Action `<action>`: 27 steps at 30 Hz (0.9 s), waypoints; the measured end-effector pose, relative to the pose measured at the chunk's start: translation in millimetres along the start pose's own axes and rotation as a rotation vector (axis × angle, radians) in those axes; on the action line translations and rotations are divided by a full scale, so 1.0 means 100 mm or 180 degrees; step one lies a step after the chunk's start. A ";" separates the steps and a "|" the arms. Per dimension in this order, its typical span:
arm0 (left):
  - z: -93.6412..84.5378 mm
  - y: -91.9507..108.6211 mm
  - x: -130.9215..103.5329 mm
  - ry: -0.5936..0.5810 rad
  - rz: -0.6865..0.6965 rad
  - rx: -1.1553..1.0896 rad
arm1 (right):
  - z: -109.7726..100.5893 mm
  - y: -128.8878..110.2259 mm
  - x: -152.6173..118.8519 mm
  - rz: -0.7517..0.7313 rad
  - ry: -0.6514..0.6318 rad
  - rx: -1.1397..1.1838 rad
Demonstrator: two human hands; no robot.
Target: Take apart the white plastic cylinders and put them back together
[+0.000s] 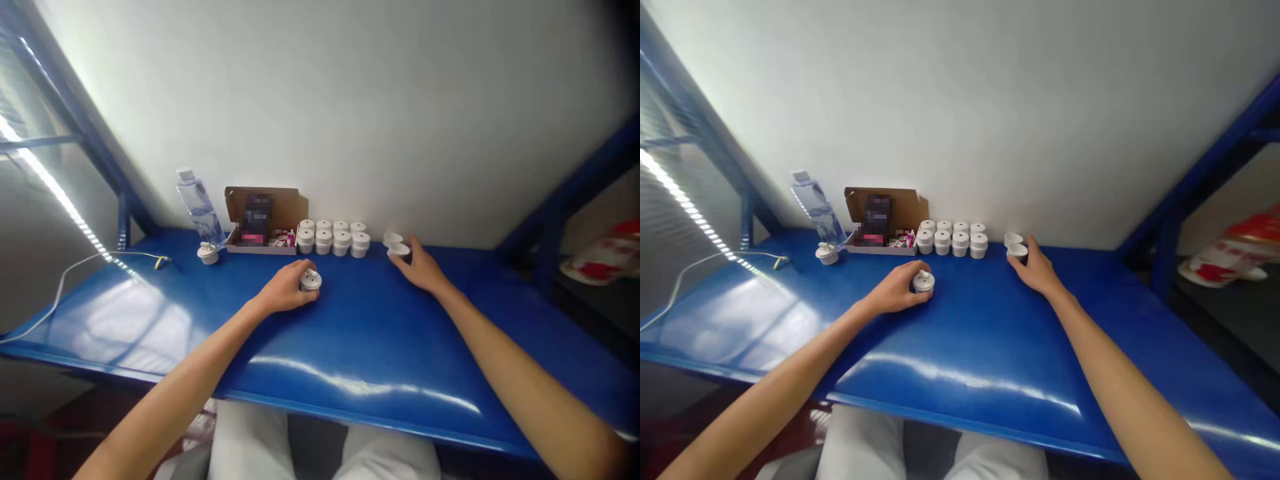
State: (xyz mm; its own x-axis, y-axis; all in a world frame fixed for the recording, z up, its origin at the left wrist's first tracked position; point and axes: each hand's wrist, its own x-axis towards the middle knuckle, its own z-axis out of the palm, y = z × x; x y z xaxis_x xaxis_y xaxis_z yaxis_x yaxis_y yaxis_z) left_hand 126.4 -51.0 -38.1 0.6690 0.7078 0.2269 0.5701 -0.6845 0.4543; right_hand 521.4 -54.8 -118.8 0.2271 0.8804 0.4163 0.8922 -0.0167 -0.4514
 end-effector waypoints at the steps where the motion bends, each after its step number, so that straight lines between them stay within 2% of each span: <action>1: -0.03 -0.01 0.00 -0.0021 -0.0068 0.0089 | 0.00 -0.01 -0.01 0.0043 0.0018 0.0040; 4: -0.17 -0.08 -0.01 -0.0039 -0.0469 0.0509 | -0.04 -0.10 -0.05 0.0066 0.0129 0.0085; 6: -0.32 -0.19 -0.05 -0.0042 -0.0852 0.0827 | -0.09 -0.23 -0.09 -0.0169 0.0325 0.0044; 9: -0.58 -0.46 -0.14 -0.0079 -0.1499 0.1111 | -0.14 -0.51 -0.16 -0.0644 0.0517 0.0116; 11: -0.74 -0.68 -0.24 0.0086 -0.1712 0.1249 | -0.14 -0.69 -0.19 -0.0921 0.0442 0.0132; 13: -0.86 -0.87 -0.33 0.0404 -0.1972 0.1331 | -0.10 -0.85 -0.19 -0.1099 0.0230 0.0037; 16: -0.94 -1.04 -0.42 0.0816 -0.2265 0.1305 | -0.01 -0.98 -0.12 -0.1110 -0.0087 -0.0134; 21: -0.93 -1.02 -0.43 0.1051 -0.2313 0.1158 | 0.11 -1.01 0.01 -0.0975 -0.0279 -0.0142; 27: -0.93 -0.79 -0.36 0.1491 -0.2497 0.0954 | -0.05 -1.20 -0.18 -0.0529 -0.0111 -0.0059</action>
State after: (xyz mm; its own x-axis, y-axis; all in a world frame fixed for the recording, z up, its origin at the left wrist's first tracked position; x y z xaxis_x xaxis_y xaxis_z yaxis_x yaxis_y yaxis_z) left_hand 12.7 -6.0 -2.5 -0.1763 0.9367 0.3026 0.9159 0.0434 0.3990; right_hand 411.9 -70.8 -67.9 0.0623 0.8877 0.4563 0.9235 0.1221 -0.3637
